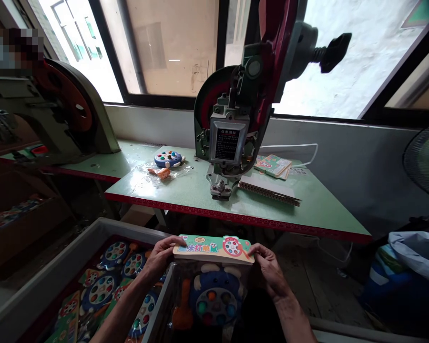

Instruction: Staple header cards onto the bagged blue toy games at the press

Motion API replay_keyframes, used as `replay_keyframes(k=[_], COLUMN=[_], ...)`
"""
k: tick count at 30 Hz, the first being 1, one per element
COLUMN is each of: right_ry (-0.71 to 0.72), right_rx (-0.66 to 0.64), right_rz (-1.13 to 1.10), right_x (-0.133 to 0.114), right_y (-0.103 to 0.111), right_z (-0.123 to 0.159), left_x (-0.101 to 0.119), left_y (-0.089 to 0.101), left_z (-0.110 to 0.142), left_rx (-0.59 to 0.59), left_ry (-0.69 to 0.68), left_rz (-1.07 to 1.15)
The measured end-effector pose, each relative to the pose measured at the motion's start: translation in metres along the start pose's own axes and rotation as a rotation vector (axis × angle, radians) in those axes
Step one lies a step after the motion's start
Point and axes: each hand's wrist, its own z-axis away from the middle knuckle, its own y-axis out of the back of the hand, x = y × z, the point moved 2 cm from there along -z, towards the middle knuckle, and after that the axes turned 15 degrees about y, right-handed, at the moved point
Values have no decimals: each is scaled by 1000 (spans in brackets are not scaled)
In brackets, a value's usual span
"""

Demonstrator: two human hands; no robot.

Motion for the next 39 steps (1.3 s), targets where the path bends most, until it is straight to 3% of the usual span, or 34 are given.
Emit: replay_keyframes(k=[6,12,17,22,26,30,39], right_ry=[-65,131,269,348,385,456,471], right_rx=[-71,-59,46,146,214,286,376], right_rz=[75,310,461,472,403,315,198], right_x=[2,3,7,5,-11,-42,-97], right_y=[7,10,10,9,9,9,13], right_z=[4,1,2,1,-11,-36,-118], left_x=[-4,0,-4,3,25,60,131], left_y=[6,6,5,0,-17,-44,-102], left_z=[-4,4,6,10,10,-5,-99], left_rx=[42,27,62,139,149,127,-25], left_ry=[-10,-38,-163,-259,-310,-386,-410], left_rz=[-91,-200,-387,-460,-439,-413,-189])
